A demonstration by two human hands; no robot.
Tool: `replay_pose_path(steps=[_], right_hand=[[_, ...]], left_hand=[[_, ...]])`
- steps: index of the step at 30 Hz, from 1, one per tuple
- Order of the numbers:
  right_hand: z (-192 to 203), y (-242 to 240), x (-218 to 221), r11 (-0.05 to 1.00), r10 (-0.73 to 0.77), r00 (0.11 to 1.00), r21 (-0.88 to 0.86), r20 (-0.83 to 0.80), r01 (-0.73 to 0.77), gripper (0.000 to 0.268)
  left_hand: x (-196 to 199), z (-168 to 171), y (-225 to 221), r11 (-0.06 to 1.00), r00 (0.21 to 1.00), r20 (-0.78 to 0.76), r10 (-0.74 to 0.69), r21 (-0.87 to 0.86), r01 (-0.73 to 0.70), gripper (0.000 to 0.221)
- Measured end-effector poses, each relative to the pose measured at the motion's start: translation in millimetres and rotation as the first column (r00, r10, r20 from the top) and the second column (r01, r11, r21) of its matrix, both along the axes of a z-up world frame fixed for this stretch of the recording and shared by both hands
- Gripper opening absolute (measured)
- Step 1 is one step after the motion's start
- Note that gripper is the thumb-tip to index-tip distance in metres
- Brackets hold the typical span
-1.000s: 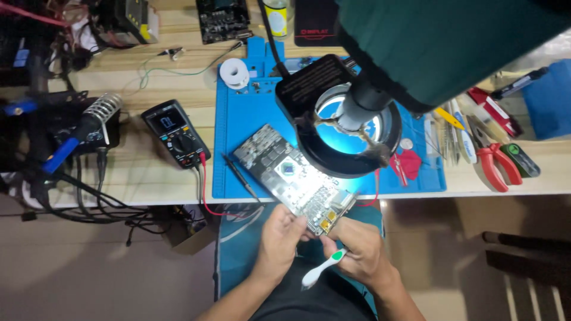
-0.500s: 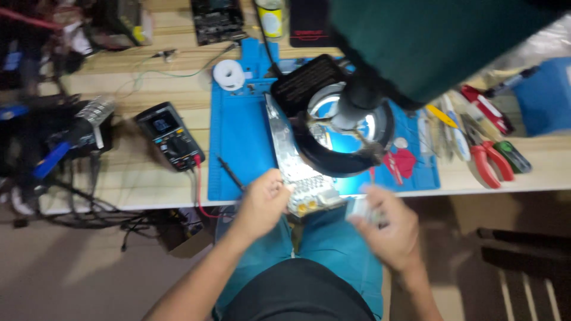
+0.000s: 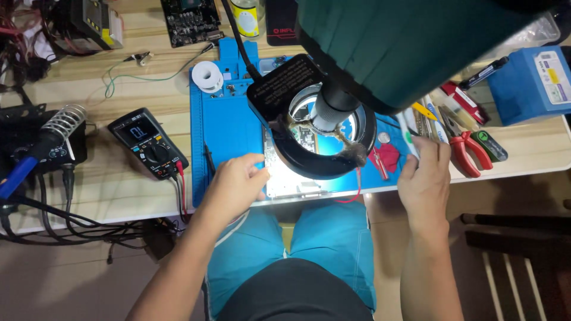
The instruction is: Inspecting and testing a computer motherboard using a digital microscope and a multimeter.
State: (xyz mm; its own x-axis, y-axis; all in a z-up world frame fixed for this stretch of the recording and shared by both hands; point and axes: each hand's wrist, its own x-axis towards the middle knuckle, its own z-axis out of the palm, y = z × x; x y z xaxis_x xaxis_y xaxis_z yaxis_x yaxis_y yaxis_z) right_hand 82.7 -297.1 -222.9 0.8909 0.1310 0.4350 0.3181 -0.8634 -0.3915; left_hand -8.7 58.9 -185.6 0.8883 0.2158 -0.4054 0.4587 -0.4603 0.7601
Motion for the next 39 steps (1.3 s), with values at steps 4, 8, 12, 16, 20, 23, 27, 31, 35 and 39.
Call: replay_pose_path(steps=[4, 8, 12, 16, 20, 23, 27, 31, 35, 39], right_hand=[[-16.7, -5.2, 10.5, 0.998, 0.037, 0.991, -0.063, 0.129, -0.029, 0.035], [-25.6, -2.8, 9.9, 0.992, 0.058, 0.958, -0.128, 0.282, -0.022, 0.034], [-36.0, 24.2, -5.2, 0.991, 0.135, 0.964, -0.048, 0.228, -0.127, 0.021], [-27.2, 57.4, -17.0, 0.977, 0.159, 0.969, -0.174, 0.188, -0.127, 0.022], [-27.9, 61.1, -14.5, 0.969, 0.163, 0.974, -0.211, 0.158, -0.128, 0.019], [-26.8, 63.1, -11.3, 0.974, 0.146, 0.976, -0.197, 0.164, -0.113, 0.019], [-12.2, 73.9, -11.9, 0.979, 0.201, 0.953, -0.015, 0.226, -0.203, 0.017], [-6.2, 84.1, -19.6, 0.936, 0.284, 0.919, 0.131, 0.272, -0.327, 0.020], [-17.4, 88.1, -19.7, 0.902, 0.342, 0.906, 0.185, 0.248, -0.391, 0.016], [-33.3, 84.5, -18.4, 0.905, 0.340, 0.894, 0.157, 0.292, -0.395, 0.015]], left_hand=[[-15.9, 14.5, -1.3, 0.967, 0.990, 0.127, -0.055, 0.252, 0.022, 0.048], [-25.3, 0.0, -9.0, 0.940, 0.948, 0.295, -0.119, 0.342, 0.011, 0.042], [-36.3, -10.6, -25.2, 0.907, 0.779, 0.533, -0.330, 0.409, 0.104, 0.033], [-34.8, -37.0, -27.0, 0.873, 0.687, 0.593, -0.420, 0.472, 0.126, 0.007], [-40.5, -29.1, -23.0, 0.869, 0.662, 0.615, -0.429, 0.480, 0.118, 0.009], [-44.6, -36.1, -21.8, 0.886, 0.643, 0.649, -0.406, 0.453, 0.102, 0.004], [-48.2, -38.3, -24.6, 0.894, 0.625, 0.683, -0.379, 0.444, 0.057, 0.009], [-60.7, -34.2, -25.9, 0.919, 0.580, 0.750, -0.318, 0.394, -0.006, 0.020], [-83.9, -41.0, -13.8, 0.924, 0.572, 0.774, -0.273, 0.376, -0.068, 0.013], [-103.6, -53.3, 3.1, 0.928, 0.579, 0.787, -0.213, 0.348, -0.133, 0.015]])
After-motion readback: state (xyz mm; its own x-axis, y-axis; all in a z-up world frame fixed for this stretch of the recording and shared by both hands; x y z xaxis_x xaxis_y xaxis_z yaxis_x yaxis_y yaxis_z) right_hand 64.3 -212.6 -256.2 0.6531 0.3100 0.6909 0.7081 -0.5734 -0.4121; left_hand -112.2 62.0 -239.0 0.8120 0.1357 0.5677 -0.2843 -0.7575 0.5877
